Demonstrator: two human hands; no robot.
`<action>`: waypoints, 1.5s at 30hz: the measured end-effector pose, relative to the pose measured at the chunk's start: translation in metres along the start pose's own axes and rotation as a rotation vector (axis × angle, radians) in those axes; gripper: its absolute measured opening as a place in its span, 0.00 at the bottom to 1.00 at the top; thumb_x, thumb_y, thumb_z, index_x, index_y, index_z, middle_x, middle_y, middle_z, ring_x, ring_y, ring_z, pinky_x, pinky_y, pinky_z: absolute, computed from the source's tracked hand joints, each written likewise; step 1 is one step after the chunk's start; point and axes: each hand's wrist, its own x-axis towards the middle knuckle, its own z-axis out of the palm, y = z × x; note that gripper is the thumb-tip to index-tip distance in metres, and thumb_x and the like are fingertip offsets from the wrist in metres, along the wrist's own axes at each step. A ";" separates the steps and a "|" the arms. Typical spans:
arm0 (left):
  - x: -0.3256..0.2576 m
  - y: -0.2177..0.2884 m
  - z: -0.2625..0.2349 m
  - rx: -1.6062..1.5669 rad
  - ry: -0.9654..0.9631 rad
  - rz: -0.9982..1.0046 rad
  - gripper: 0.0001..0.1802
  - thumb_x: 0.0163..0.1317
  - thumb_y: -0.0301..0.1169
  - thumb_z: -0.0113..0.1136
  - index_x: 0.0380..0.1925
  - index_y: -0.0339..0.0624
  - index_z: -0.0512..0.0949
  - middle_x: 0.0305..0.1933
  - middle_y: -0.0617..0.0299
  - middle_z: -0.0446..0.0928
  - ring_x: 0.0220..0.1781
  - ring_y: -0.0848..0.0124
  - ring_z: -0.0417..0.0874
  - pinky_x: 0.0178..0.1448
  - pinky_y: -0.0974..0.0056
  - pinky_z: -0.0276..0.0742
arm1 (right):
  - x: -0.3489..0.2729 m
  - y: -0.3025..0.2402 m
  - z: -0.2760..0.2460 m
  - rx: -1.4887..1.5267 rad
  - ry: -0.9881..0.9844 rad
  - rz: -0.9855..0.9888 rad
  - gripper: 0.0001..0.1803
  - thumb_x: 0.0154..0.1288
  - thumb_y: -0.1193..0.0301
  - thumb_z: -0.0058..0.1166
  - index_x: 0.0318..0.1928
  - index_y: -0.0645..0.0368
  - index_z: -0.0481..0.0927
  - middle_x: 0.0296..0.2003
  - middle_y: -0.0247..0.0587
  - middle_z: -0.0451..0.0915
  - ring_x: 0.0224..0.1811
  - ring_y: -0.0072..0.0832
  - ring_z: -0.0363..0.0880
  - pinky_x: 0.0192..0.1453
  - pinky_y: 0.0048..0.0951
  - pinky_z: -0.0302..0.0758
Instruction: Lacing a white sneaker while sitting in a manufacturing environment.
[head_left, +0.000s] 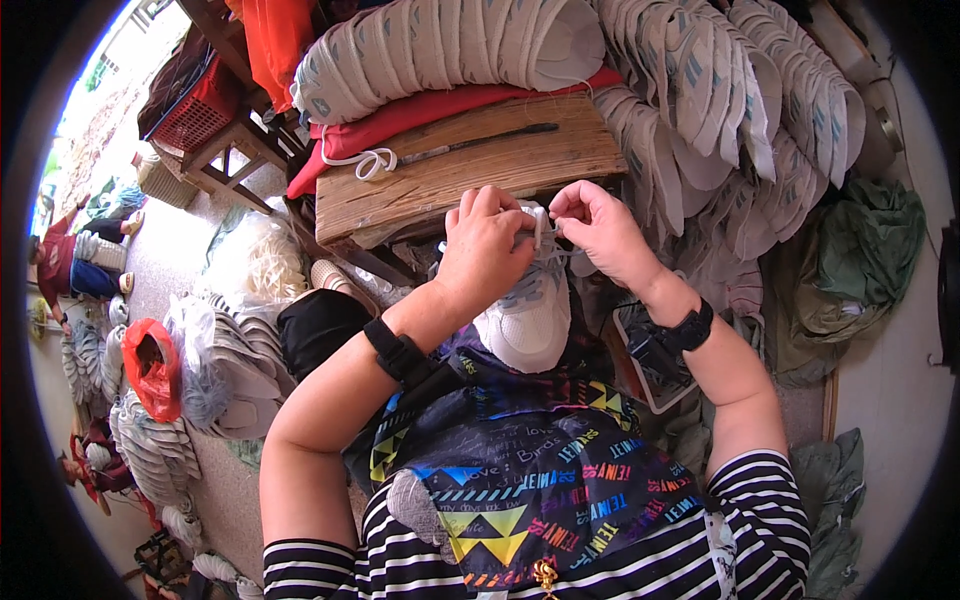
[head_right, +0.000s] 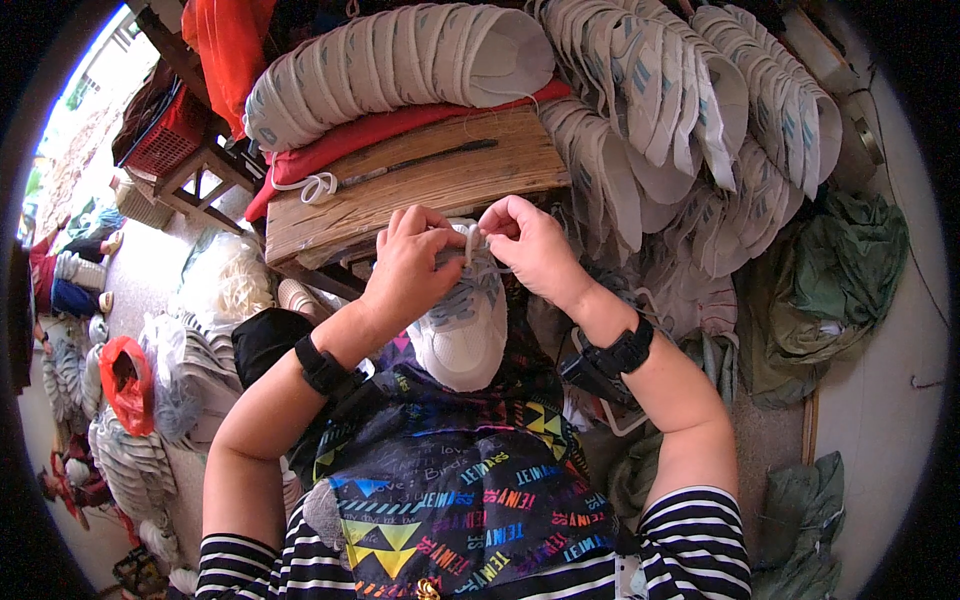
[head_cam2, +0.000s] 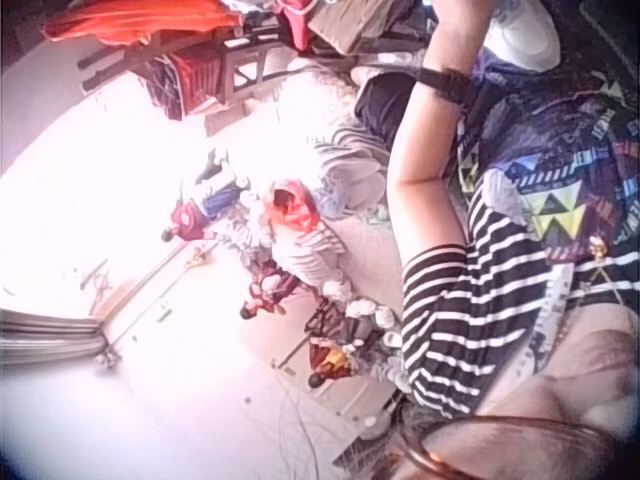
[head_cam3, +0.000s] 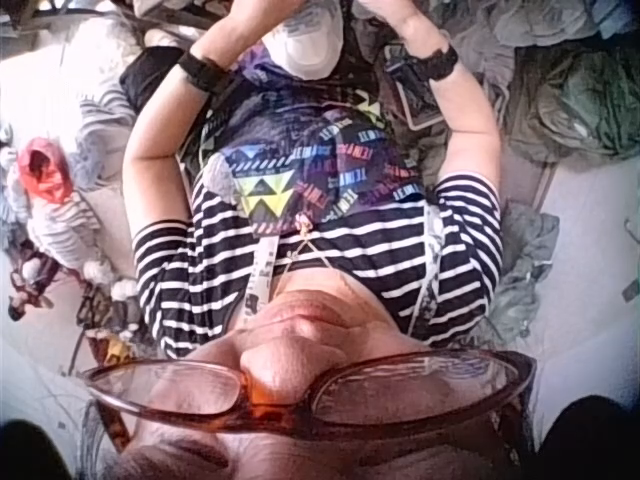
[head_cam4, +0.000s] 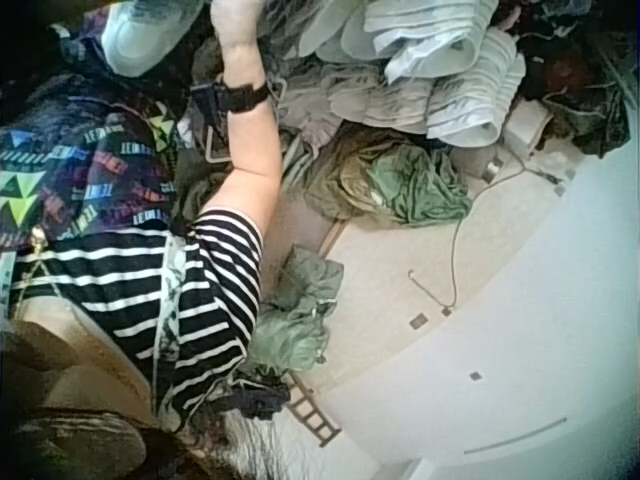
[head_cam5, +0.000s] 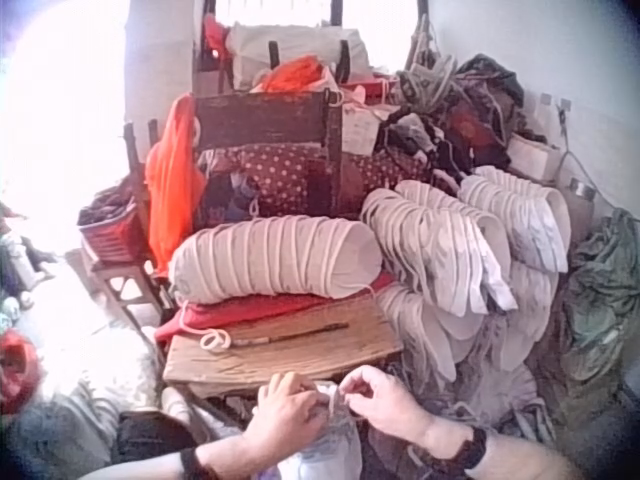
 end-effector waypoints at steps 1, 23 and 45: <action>0.000 -0.001 0.000 0.006 0.001 0.003 0.14 0.48 0.30 0.66 0.37 0.46 0.84 0.45 0.61 0.72 0.55 0.59 0.70 0.58 0.54 0.65 | 0.001 0.001 0.001 0.037 0.015 0.012 0.07 0.65 0.81 0.52 0.42 0.60 0.75 0.36 0.28 0.74 0.39 0.16 0.73 0.47 0.20 0.73; 0.001 -0.005 0.005 0.064 0.040 -0.002 0.13 0.46 0.29 0.63 0.35 0.46 0.84 0.45 0.59 0.74 0.53 0.57 0.71 0.54 0.51 0.67 | 0.003 0.016 0.019 -0.081 0.159 -0.159 0.09 0.60 0.81 0.54 0.42 0.62 0.74 0.33 0.32 0.77 0.36 0.20 0.75 0.44 0.24 0.74; 0.003 -0.008 -0.007 0.365 0.164 0.162 0.07 0.48 0.35 0.59 0.24 0.47 0.82 0.41 0.60 0.71 0.51 0.63 0.69 0.47 0.59 0.65 | -0.013 -0.008 0.006 -0.053 0.058 0.231 0.08 0.63 0.76 0.59 0.41 0.58 0.75 0.29 0.26 0.75 0.27 0.14 0.72 0.28 0.17 0.68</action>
